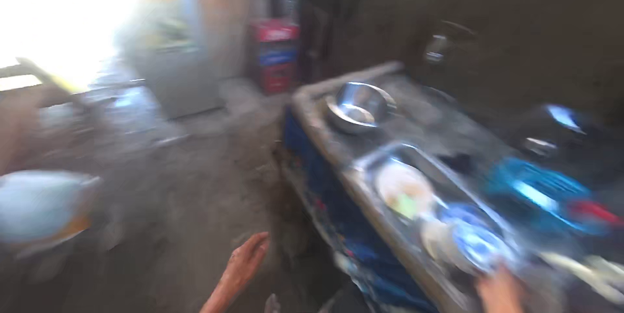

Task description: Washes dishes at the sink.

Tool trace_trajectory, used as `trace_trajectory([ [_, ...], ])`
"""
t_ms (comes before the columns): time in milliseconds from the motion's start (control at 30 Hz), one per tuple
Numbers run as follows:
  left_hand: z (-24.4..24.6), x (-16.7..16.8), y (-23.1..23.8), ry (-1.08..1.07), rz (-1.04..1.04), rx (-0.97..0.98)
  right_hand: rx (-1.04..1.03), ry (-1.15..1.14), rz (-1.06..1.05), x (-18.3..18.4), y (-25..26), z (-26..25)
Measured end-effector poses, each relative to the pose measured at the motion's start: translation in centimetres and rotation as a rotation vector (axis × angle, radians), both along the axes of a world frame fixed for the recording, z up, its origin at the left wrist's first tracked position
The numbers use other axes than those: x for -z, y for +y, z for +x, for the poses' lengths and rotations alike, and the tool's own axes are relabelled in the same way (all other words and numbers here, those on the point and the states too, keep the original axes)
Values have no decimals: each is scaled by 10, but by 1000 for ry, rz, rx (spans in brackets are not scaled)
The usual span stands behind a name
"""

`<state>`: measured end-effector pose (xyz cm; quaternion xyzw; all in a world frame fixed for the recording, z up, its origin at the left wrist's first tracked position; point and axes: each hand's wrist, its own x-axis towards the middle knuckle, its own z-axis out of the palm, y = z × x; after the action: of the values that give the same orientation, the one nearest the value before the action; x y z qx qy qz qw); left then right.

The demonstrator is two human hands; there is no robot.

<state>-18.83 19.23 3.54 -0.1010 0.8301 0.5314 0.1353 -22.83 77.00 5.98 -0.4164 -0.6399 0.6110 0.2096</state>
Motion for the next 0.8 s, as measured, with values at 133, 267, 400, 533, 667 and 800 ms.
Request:
trace_trajectory([
  [133,-75,-47,180,194,355,357,120,106,-92,20,34,-22],
  [267,-124,-46,345,-4,347,577,164,109,-217,21,38,-24],
  [400,-147,-17,462,-267,472,380,110,-50,-65,13,45,-22],
  [533,-145,-5,525,-428,626,17,-159,-331,260,-42,42,-14],
  [667,-138,-7,560,-449,667,-40,-251,-409,557,-61,45,-8],
  [800,-169,-11,563,-128,271,363,-179,-703,375,-77,62,-4],
])
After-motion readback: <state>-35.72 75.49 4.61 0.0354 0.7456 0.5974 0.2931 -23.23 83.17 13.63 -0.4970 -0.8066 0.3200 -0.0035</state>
